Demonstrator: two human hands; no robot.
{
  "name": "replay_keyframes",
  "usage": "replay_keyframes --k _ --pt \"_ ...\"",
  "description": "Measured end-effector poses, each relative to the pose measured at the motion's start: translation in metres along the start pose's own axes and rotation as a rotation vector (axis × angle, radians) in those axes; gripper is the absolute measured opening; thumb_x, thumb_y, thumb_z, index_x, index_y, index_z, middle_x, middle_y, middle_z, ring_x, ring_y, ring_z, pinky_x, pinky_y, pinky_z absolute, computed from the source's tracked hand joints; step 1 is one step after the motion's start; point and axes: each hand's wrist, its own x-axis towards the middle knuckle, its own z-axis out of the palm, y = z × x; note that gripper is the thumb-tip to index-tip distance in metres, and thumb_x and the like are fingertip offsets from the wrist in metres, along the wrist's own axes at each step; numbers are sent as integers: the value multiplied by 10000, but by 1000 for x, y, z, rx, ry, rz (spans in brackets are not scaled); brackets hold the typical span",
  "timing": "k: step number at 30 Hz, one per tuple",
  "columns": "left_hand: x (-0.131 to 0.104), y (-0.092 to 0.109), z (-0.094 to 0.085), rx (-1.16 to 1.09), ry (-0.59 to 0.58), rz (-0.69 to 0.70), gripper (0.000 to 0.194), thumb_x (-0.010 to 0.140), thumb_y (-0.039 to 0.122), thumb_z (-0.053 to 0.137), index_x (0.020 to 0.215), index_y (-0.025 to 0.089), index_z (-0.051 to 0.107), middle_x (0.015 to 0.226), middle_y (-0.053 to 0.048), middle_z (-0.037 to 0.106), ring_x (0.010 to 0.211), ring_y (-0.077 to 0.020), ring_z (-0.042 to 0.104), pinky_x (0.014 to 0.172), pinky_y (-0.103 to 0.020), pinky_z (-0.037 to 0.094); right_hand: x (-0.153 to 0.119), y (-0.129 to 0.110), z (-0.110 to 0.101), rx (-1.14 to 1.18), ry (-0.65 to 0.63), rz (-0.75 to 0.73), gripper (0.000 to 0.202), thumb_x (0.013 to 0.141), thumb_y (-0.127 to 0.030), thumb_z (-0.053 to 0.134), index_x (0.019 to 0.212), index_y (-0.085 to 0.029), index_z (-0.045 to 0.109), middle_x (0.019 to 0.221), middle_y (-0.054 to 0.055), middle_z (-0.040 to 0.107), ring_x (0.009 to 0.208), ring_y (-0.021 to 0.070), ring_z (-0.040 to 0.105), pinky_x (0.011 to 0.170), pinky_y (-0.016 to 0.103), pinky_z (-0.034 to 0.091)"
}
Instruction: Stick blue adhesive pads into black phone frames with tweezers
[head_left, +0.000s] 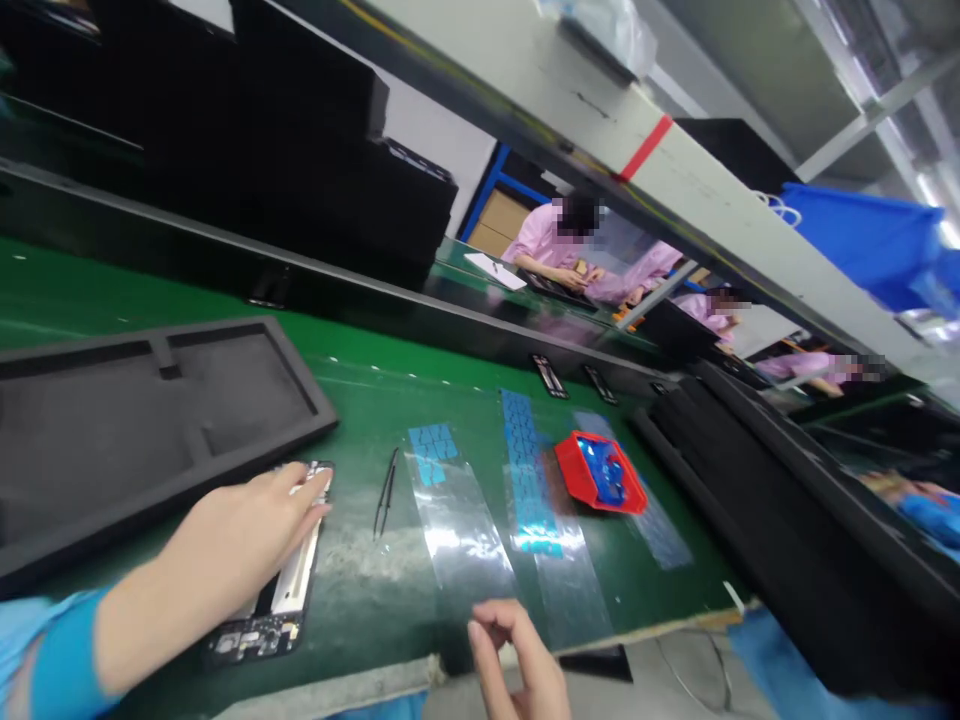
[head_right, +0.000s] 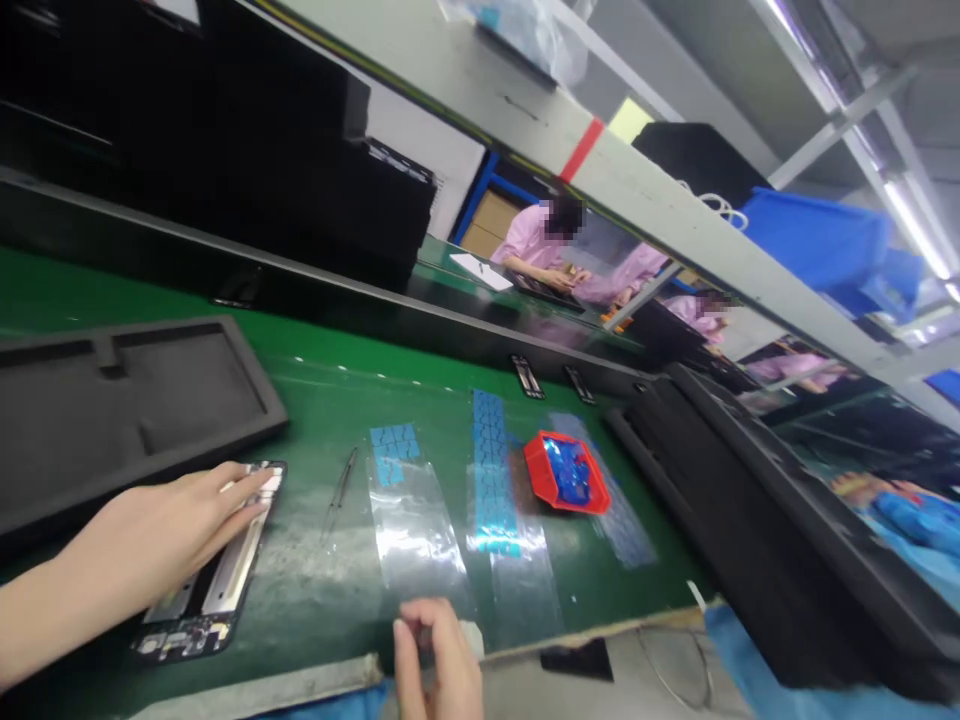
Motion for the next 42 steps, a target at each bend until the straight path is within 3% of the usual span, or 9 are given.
replay_keyframes --k 4,6,9,13,17,24,29,37,42 --pt "70 39 22 -114 -48 220 471 901 469 412 1223 217 645 1272 -124 670 1134 -296 635 929 -380 481 21 -24 -10 26 -108 31 130 937 -185 510 863 -213 613 770 1 656 707 122 648 652 183 511" --pt "95 57 37 -147 -69 279 604 817 525 538 1304 172 585 1387 -141 596 1271 -317 544 1030 -394 421 31 -29 -7 17 -120 47 166 947 -174 465 875 -204 612 805 19 667 754 137 648 683 216 509" --pt "112 74 55 -161 -82 309 821 725 622 612 1355 101 530 1456 -178 522 1368 -353 435 1098 -428 355 42 -23 -5 -6 -120 68 192 948 -166 439 922 -194 628 857 41 688 810 154 654 717 250 507" --pt "112 83 62 -138 -28 270 766 830 653 465 1353 97 519 1424 -199 541 1324 -362 466 1059 -454 367 54 -5 -8 -57 -171 76 183 935 -165 464 953 -170 646 891 59 700 844 171 660 745 272 508" --pt "117 91 60 -101 13 254 594 862 556 504 1260 126 593 1290 -195 616 1173 -365 550 927 -442 431 76 14 -3 -165 -244 106 166 930 -161 486 969 -184 646 942 47 700 877 166 656 787 272 510" --pt "126 90 56 -67 23 226 339 893 432 577 1102 173 643 1078 -76 667 1039 -246 594 879 -432 456 112 48 45 -296 -265 196 177 909 -144 542 1043 -189 650 1074 70 671 1054 199 613 938 320 487" --pt "122 88 56 -73 14 230 405 886 472 588 1168 183 610 1148 -77 648 1074 -245 593 892 -449 477 116 54 64 -344 -297 212 218 909 -145 550 1095 -203 648 1133 67 657 1116 210 585 977 327 473" --pt "123 89 55 -109 -8 253 279 898 406 595 1047 176 645 1060 -53 667 1030 -225 615 900 -459 490 118 56 60 -393 -293 188 255 928 -157 520 1154 -175 636 1134 82 641 1112 219 560 984 335 463" --pt "119 86 63 -127 51 198 441 880 456 606 1223 181 576 1323 -110 572 1159 -268 570 944 -490 482 119 62 67 -401 -311 149 239 888 -155 581 1110 -195 660 1140 85 637 1084 240 554 960 361 463"
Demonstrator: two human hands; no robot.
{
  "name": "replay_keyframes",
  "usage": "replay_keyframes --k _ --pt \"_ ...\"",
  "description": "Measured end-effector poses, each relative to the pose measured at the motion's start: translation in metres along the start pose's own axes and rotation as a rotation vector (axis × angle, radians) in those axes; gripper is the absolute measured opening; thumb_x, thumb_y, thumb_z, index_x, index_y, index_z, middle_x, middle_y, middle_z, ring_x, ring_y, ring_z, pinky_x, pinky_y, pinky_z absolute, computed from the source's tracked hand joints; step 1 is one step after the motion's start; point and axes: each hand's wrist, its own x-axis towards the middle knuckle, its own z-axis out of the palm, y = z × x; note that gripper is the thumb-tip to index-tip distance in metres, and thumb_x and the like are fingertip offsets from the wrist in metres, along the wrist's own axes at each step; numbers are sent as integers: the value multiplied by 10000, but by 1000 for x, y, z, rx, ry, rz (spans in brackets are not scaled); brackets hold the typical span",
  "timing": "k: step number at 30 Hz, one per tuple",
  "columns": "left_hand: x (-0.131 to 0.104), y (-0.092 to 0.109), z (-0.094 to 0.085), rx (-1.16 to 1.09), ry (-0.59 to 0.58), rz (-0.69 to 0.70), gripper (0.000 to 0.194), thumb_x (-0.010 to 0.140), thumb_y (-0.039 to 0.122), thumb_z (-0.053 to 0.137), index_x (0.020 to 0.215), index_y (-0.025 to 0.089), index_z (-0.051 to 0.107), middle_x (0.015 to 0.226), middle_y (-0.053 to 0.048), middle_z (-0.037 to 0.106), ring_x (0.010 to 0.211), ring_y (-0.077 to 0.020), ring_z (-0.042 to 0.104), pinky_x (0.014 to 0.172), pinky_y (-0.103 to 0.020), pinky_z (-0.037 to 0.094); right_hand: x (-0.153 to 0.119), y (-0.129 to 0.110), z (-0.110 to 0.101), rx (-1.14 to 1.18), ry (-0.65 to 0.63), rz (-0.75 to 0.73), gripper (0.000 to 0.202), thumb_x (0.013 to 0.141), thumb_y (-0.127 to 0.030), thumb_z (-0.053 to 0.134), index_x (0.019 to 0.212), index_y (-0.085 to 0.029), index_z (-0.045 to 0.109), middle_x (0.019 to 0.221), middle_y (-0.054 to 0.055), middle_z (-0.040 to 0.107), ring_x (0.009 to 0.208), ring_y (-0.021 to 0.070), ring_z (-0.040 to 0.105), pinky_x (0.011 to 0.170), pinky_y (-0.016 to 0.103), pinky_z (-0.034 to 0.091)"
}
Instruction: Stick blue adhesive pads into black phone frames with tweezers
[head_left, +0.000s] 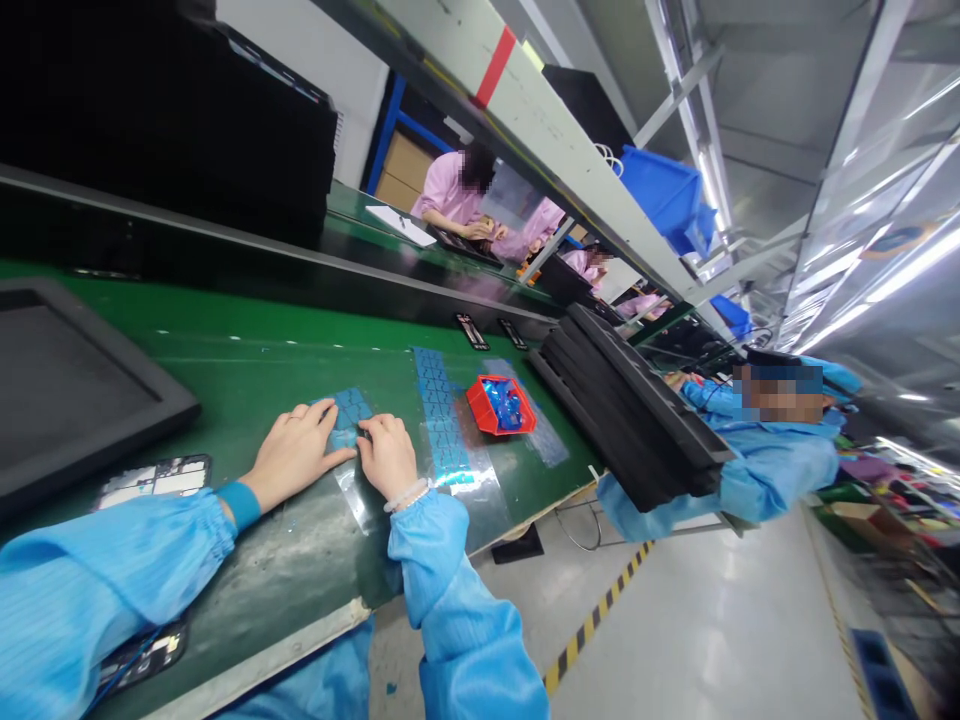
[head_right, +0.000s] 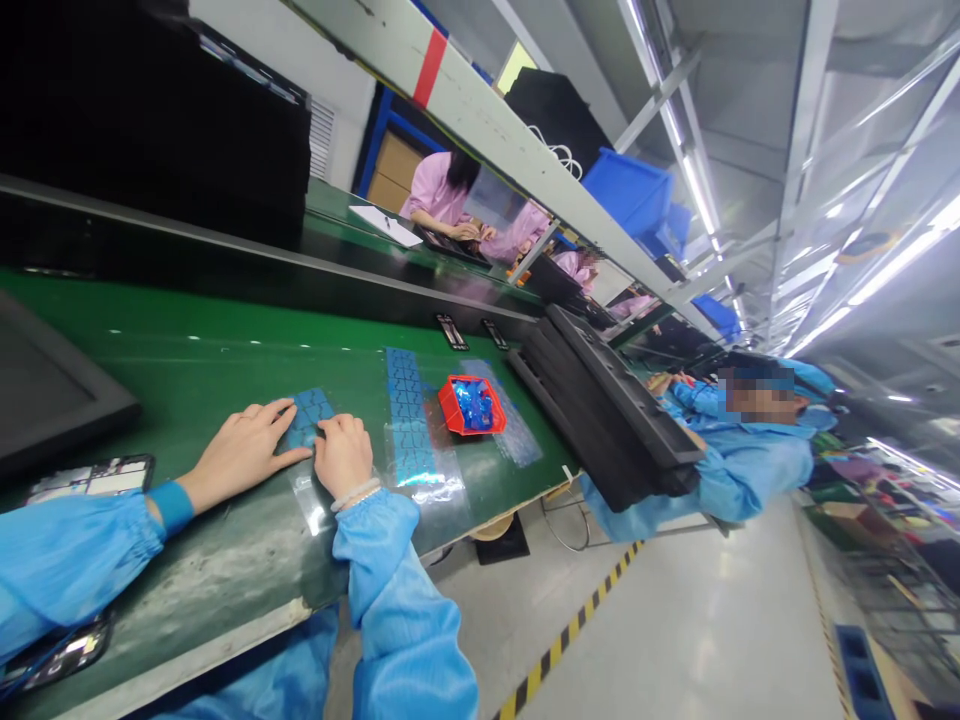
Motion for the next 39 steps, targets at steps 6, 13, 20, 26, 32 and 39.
replay_keyframes --k 6,13,20,26,32,39 --pt "0 -1 -1 -14 -6 14 350 894 410 604 1155 177 614 1252 -90 620 1117 -248 598 936 -486 495 -2 3 -2 41 51 -21 246 912 -130 519 1112 -198 646 1118 71 645 1085 220 554 952 348 462" --pt "-2 -1 -6 -65 -13 10 292 901 375 604 1118 181 634 1225 -81 640 1093 -235 614 941 -486 498 -9 -4 0 101 132 -26 206 890 -156 586 1074 -202 667 1079 82 629 1052 233 545 938 361 459" --pt "0 -5 -5 -193 -39 -15 300 889 382 618 1112 184 644 1268 -86 629 1173 -257 578 1007 -526 444 -3 -5 2 249 200 -18 110 833 -122 636 787 -212 679 930 50 610 979 216 544 901 355 459" --pt "-17 1 -26 -517 -52 -8 461 845 526 556 1179 230 673 1328 -81 653 1269 -285 540 1094 -512 357 -41 -3 -33 426 268 14 166 882 -129 531 820 -203 666 900 26 620 931 167 587 876 314 474" --pt "-77 17 -64 -883 -86 -144 473 731 683 511 817 311 791 929 -4 803 863 -238 736 805 -284 557 -91 -53 -40 560 260 7 138 857 -139 593 775 -213 675 862 13 601 890 169 582 835 312 474" --pt "-132 3 -76 -967 156 -507 420 634 656 590 705 288 780 703 -25 765 620 -209 668 556 -263 537 -111 -104 0 1007 421 141 259 843 -261 629 1098 -245 674 1014 48 610 875 165 604 806 303 506"
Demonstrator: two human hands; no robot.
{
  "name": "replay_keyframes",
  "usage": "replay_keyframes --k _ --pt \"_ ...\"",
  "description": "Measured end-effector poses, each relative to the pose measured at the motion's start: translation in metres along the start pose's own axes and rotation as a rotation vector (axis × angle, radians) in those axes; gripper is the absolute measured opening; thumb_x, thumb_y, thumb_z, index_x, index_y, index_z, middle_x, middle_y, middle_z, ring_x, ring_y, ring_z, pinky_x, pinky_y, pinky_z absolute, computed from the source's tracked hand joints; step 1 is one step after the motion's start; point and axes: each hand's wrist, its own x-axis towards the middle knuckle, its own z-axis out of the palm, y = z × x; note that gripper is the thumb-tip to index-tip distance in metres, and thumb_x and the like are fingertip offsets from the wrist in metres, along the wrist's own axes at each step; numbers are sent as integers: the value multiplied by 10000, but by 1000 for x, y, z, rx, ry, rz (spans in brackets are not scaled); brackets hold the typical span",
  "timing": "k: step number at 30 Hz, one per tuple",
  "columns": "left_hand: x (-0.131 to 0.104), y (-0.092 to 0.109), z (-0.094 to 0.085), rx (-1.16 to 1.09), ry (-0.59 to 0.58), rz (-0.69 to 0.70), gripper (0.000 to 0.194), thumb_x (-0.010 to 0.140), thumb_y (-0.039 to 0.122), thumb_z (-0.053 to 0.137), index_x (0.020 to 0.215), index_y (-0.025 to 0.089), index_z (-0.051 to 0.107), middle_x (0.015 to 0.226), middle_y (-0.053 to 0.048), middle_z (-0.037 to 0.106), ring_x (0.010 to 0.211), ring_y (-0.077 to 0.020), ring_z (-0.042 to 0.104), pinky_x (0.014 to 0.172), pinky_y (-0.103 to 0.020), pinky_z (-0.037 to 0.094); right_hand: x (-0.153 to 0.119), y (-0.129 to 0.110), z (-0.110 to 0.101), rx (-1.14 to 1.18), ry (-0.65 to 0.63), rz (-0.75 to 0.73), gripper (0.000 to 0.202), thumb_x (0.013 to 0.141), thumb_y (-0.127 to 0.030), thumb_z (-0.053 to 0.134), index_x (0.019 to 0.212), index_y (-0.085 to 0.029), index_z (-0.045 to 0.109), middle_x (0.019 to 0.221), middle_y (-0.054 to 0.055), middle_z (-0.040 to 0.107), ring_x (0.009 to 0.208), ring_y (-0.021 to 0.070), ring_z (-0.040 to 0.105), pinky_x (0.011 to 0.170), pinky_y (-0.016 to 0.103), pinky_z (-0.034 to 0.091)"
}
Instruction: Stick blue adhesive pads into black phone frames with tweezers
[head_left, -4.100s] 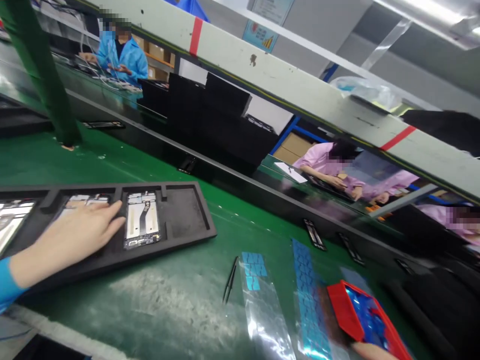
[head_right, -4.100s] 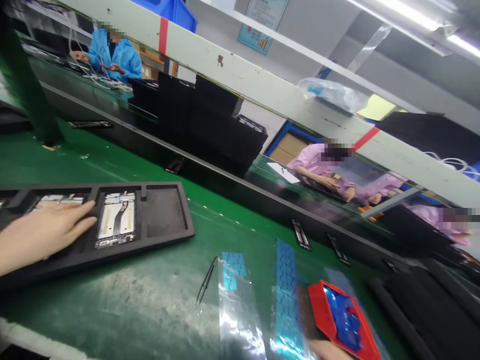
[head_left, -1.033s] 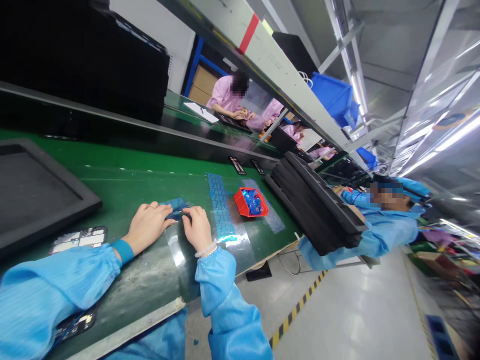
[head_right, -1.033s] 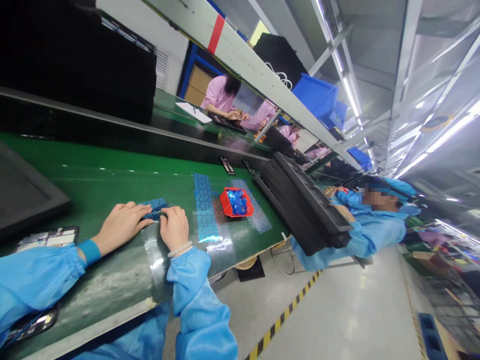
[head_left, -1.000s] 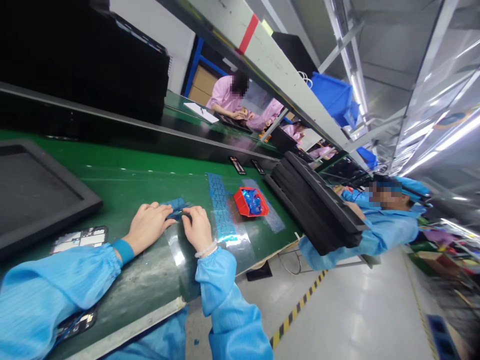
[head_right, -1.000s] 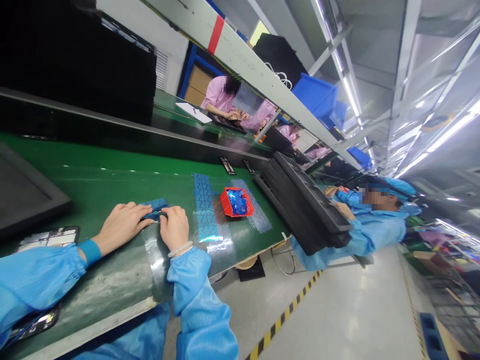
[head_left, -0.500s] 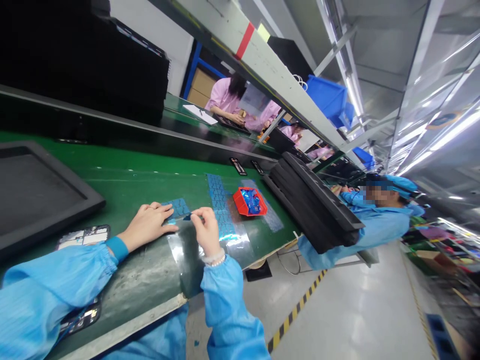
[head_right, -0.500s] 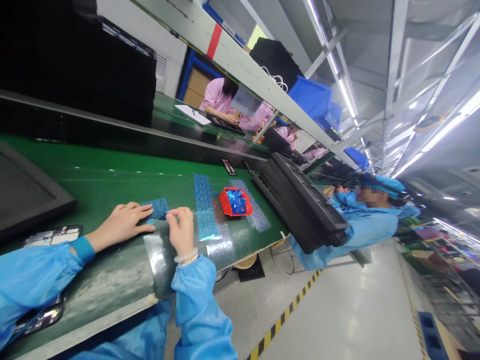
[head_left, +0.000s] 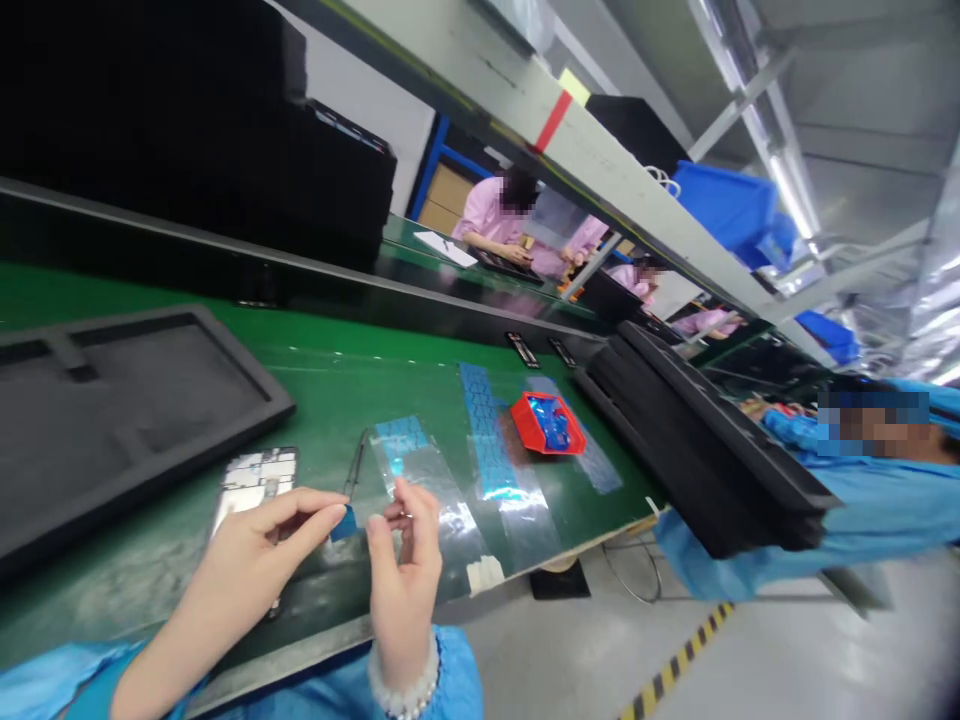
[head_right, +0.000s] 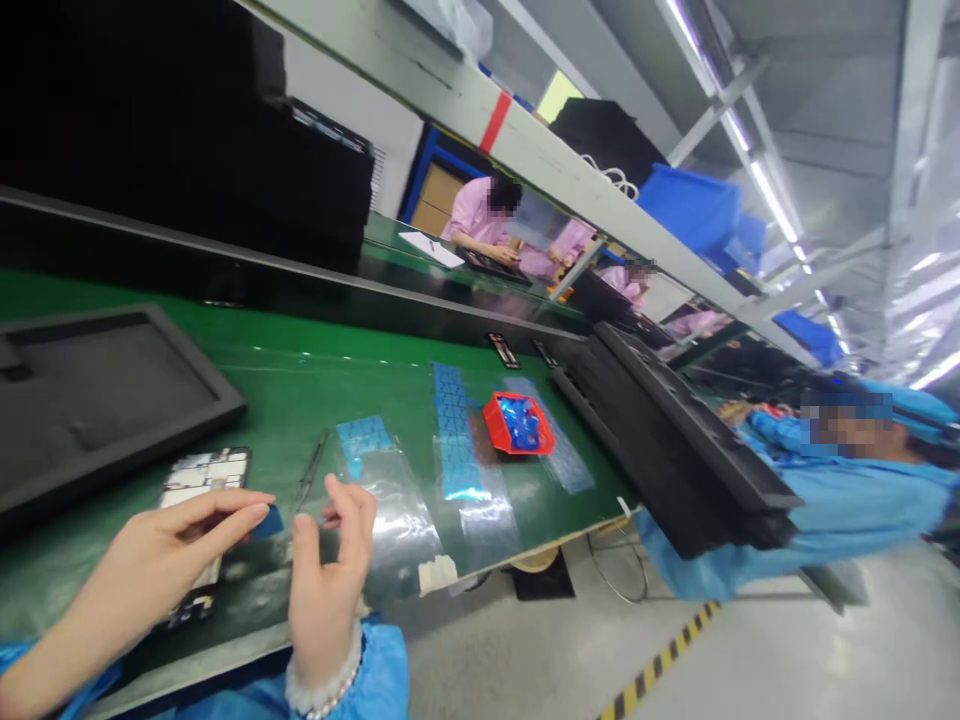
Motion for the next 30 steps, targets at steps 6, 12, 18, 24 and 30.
replay_keyframes --k 6,12,18,24,30 --pt "-19 -17 -17 -341 59 -322 544 501 707 698 771 245 794 460 21 560 454 -125 468 435 -232 389 -7 -2 26 313 -190 473 303 703 -452 768 688 -176 644 591 -20 569 582 116 519 615 239 436" --pt "-18 -25 -21 -458 59 -442 549 398 642 778 739 212 777 421 31 532 373 -99 414 363 -220 323 -13 -6 38 390 -210 537 334 671 -452 781 610 -181 595 542 -28 542 555 108 484 609 240 406" --pt "-18 -36 -23 -284 151 -226 485 560 708 673 682 241 728 563 0 608 481 -138 526 404 -222 403 -18 -5 43 177 -245 331 167 768 -302 660 658 -192 598 632 -8 570 615 138 516 627 270 446" --pt "-20 -69 -51 143 292 -93 686 738 714 468 1314 347 535 1299 -74 621 896 -301 695 760 -439 575 -35 12 47 -338 -257 -125 212 882 -300 583 1042 -175 647 1002 118 679 971 274 629 861 436 518" --pt "-22 -97 -55 85 201 -252 739 692 697 542 1295 271 573 1398 -103 583 1304 -398 494 1154 -591 267 -66 30 68 -680 -435 -299 1062 727 -365 767 1542 -98 141 1507 258 356 1343 454 405 1024 634 434"
